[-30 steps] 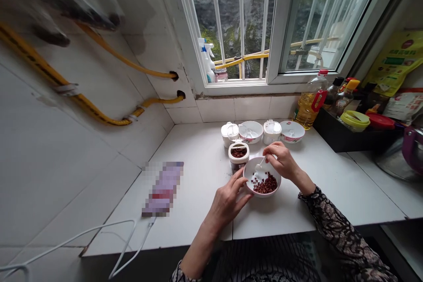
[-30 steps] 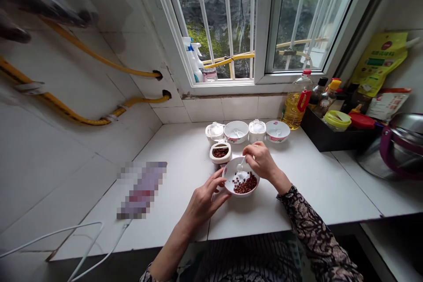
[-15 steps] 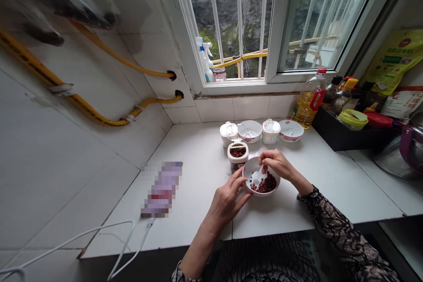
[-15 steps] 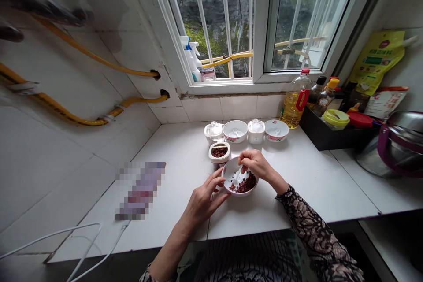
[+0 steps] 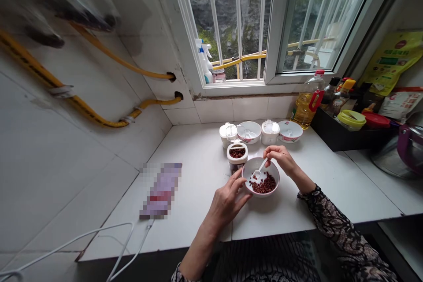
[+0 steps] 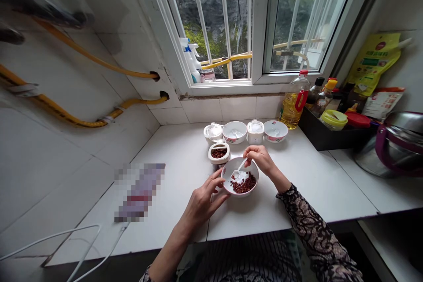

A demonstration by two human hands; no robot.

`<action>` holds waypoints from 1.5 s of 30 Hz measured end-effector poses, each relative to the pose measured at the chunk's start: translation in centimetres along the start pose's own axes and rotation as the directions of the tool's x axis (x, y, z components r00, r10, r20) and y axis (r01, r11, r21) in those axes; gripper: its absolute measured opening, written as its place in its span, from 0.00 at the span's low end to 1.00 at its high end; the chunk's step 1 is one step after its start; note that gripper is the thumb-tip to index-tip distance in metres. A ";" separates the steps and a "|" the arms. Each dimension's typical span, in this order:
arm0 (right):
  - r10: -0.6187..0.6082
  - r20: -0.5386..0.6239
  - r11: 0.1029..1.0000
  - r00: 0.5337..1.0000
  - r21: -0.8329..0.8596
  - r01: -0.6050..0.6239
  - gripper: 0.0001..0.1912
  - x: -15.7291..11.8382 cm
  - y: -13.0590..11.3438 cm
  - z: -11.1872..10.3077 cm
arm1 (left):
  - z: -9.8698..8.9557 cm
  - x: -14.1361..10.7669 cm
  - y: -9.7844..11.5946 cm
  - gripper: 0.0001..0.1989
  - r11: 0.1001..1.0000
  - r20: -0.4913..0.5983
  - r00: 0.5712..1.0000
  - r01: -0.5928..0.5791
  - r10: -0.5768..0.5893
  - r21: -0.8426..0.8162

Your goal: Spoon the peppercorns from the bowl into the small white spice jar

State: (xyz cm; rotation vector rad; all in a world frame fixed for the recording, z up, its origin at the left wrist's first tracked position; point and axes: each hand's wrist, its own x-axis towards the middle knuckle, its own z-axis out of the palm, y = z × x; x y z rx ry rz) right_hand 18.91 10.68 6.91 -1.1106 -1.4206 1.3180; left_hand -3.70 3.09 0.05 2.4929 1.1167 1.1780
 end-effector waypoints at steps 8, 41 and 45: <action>-0.099 -0.111 0.994 0.989 0.025 0.102 0.08 0.3 0.2 0.5 | 0.1 0.0 0.0 0.13 1.000 -0.002 1.000 0.005 -0.005 -0.003; -0.215 0.349 0.856 0.912 -0.381 0.348 0.10 -1.6 -0.1 0.9 | 0.1 -0.1 0.0 0.13 1.000 -0.006 1.000 0.006 -0.006 -0.004; -0.056 0.250 0.968 0.967 -0.224 0.114 0.07 -1.3 -0.2 0.6 | 0.1 0.0 0.1 0.13 1.000 -0.001 1.000 0.004 -0.004 -0.005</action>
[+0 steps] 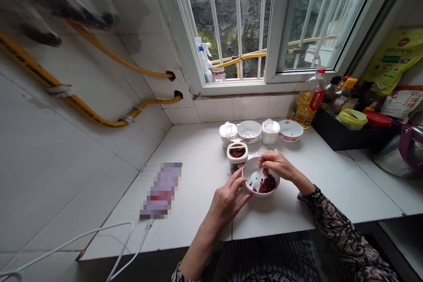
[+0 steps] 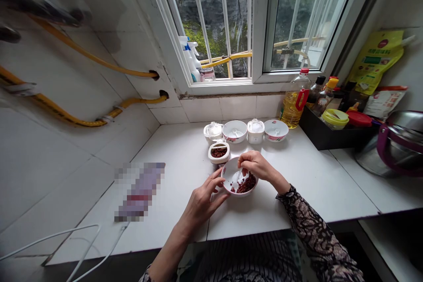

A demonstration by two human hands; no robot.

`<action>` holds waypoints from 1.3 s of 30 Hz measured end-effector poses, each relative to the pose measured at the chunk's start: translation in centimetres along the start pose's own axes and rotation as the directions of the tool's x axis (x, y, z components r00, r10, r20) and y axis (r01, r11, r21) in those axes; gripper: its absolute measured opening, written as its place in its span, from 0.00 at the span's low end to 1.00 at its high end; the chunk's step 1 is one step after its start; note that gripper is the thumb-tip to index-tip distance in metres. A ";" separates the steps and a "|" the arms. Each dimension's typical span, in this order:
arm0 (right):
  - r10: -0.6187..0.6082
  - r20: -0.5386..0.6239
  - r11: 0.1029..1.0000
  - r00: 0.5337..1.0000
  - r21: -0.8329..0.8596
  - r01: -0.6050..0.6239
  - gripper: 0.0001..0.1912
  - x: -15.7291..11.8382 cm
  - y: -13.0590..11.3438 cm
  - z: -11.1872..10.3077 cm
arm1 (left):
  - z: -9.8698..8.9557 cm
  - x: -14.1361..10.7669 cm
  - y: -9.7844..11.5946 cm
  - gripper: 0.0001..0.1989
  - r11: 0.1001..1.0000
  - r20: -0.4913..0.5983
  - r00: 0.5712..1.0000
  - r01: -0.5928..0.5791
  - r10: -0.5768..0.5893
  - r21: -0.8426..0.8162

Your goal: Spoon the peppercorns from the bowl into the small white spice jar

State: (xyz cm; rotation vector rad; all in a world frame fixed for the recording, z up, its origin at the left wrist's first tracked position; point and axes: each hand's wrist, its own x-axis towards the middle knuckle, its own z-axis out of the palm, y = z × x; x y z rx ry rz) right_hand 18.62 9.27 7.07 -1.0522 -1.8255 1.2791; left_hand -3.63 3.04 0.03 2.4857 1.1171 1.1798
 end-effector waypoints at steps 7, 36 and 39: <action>0.105 -0.100 0.970 0.989 0.228 -0.080 0.07 0.8 0.6 -1.1 | -0.2 0.1 0.0 0.12 1.000 -0.005 1.000 -0.015 0.015 0.010; -0.615 -0.289 0.721 0.734 -0.583 0.374 0.08 1.3 -0.7 1.0 | 0.2 0.1 -0.2 0.15 1.000 -0.011 1.000 -0.013 0.013 -0.027; -0.548 -0.319 0.773 0.773 -0.545 0.323 0.08 0.6 -0.5 -0.4 | 0.2 0.1 -0.1 0.14 1.000 -0.012 1.000 -0.008 0.007 -0.022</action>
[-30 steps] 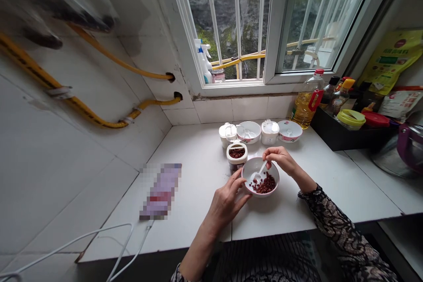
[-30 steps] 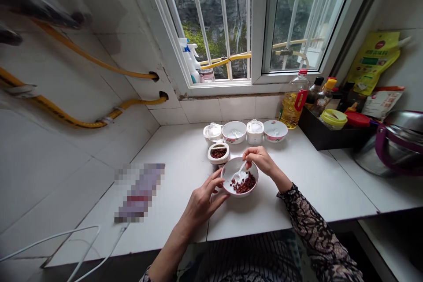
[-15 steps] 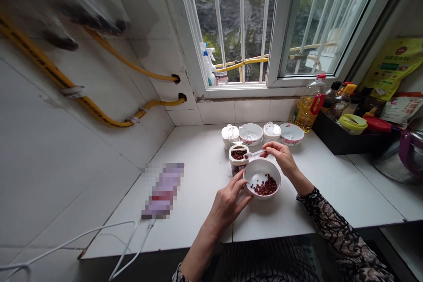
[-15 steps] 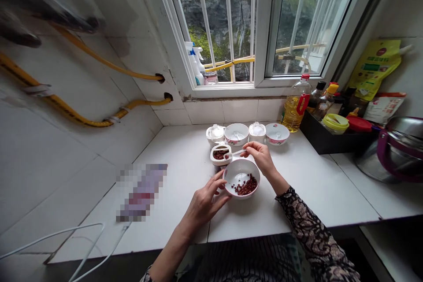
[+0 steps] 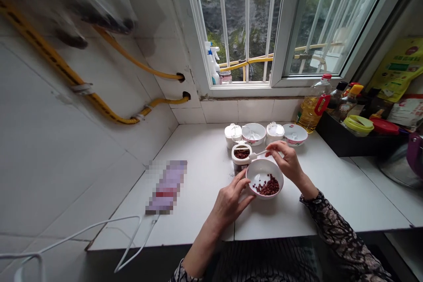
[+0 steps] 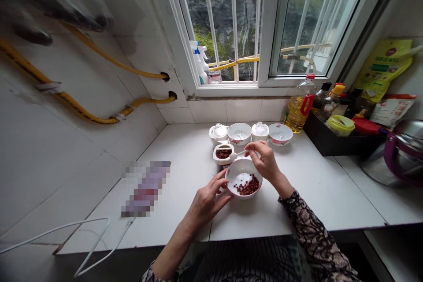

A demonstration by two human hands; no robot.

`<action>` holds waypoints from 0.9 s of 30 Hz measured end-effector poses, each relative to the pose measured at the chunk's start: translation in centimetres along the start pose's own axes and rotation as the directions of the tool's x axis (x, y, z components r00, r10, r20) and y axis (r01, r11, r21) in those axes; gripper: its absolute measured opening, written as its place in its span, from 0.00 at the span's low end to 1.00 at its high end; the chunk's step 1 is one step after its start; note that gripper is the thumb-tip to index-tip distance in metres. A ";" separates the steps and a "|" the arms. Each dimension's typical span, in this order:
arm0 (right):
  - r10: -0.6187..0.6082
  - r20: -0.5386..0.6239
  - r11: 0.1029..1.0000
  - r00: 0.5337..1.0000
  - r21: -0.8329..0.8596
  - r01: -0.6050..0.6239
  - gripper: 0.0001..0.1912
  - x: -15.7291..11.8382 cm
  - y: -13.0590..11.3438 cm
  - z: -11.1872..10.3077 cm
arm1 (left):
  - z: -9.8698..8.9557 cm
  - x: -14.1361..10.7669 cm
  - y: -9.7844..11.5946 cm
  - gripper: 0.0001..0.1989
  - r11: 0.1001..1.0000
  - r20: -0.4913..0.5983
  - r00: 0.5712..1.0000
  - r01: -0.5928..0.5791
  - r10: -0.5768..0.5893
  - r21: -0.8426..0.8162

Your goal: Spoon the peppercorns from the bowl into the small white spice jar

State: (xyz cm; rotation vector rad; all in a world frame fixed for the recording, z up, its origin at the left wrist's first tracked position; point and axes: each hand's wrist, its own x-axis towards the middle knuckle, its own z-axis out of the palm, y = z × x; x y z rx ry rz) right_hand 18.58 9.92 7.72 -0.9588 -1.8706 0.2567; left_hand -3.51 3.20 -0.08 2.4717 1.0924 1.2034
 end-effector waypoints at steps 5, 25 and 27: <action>0.011 0.287 0.997 0.958 -0.072 0.010 0.09 -0.3 1.2 -1.0 | -0.1 0.2 0.3 0.15 1.000 0.017 1.000 0.002 -0.002 0.025; 0.411 0.557 0.644 0.722 0.383 -0.662 0.06 -0.2 0.4 -0.5 | -0.2 0.2 0.3 0.14 1.000 0.009 1.000 0.004 -0.004 0.005; 0.446 0.545 0.608 0.710 0.398 -0.687 0.06 -0.1 0.5 -0.5 | -0.2 0.2 0.2 0.14 1.000 0.007 1.000 0.002 -0.002 0.007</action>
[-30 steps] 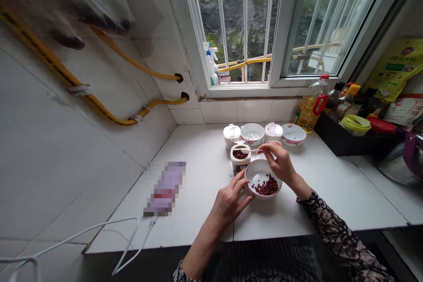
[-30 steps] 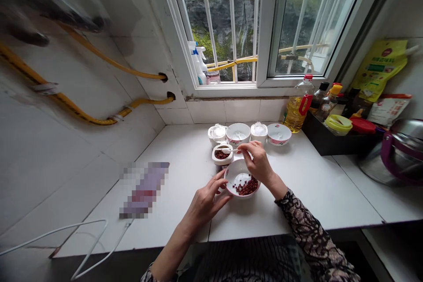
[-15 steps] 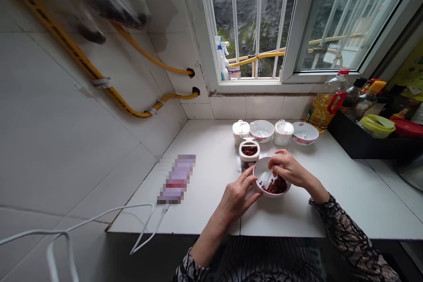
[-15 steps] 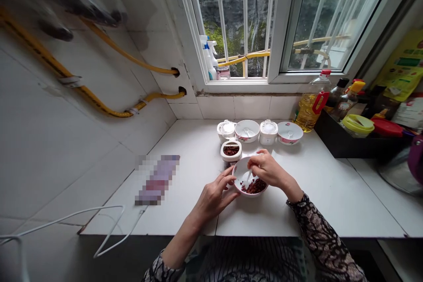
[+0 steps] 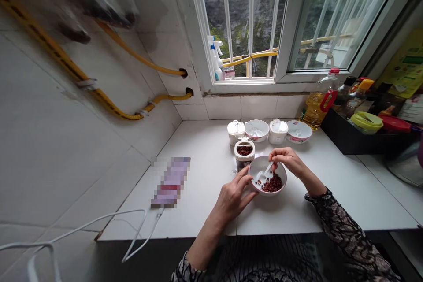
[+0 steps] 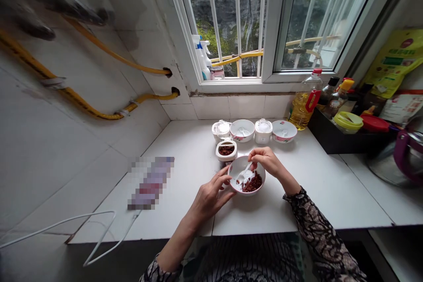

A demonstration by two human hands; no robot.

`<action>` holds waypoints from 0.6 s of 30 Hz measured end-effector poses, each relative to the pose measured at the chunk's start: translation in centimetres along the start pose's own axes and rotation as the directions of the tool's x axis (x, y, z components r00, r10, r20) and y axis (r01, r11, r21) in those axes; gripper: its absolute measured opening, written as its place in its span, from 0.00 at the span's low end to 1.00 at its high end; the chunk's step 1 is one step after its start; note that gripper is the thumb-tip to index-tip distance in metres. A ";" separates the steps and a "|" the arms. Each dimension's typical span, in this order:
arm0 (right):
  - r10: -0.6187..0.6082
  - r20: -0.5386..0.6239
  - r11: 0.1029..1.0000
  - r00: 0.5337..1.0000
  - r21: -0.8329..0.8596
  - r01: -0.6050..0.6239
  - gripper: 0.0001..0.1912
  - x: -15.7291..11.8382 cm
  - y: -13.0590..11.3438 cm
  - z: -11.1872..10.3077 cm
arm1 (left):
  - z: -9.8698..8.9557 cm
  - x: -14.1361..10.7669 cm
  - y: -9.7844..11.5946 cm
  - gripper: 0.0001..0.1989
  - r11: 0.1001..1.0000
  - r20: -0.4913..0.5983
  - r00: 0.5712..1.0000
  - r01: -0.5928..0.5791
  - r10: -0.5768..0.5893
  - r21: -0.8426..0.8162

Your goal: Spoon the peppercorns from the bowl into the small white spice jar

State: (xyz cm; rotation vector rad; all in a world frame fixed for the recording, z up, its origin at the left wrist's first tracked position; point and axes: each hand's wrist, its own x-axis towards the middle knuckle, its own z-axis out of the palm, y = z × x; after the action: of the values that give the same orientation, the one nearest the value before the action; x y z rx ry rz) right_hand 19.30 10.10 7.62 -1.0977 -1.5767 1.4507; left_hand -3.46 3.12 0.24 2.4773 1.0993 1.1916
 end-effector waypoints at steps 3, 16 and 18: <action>0.020 -0.030 0.999 0.999 0.031 -0.019 0.06 0.1 0.0 -0.1 | 0.0 -0.1 -0.1 0.14 1.000 -0.006 1.000 -0.003 0.003 0.000; -0.012 -0.133 0.995 0.991 0.098 0.025 0.07 0.5 0.3 -0.1 | 0.0 -0.1 -0.1 0.13 1.000 0.003 1.000 0.002 -0.002 0.001; -0.068 -0.188 0.991 0.980 0.103 0.089 0.09 0.8 0.5 0.2 | 0.1 -0.1 -0.1 0.14 1.000 0.002 1.000 0.003 -0.003 0.003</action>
State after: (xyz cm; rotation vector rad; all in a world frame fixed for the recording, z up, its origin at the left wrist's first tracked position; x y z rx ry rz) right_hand 18.88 10.81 7.09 -1.0608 -1.3787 1.3273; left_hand -3.52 3.13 0.10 2.4779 1.1049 1.1869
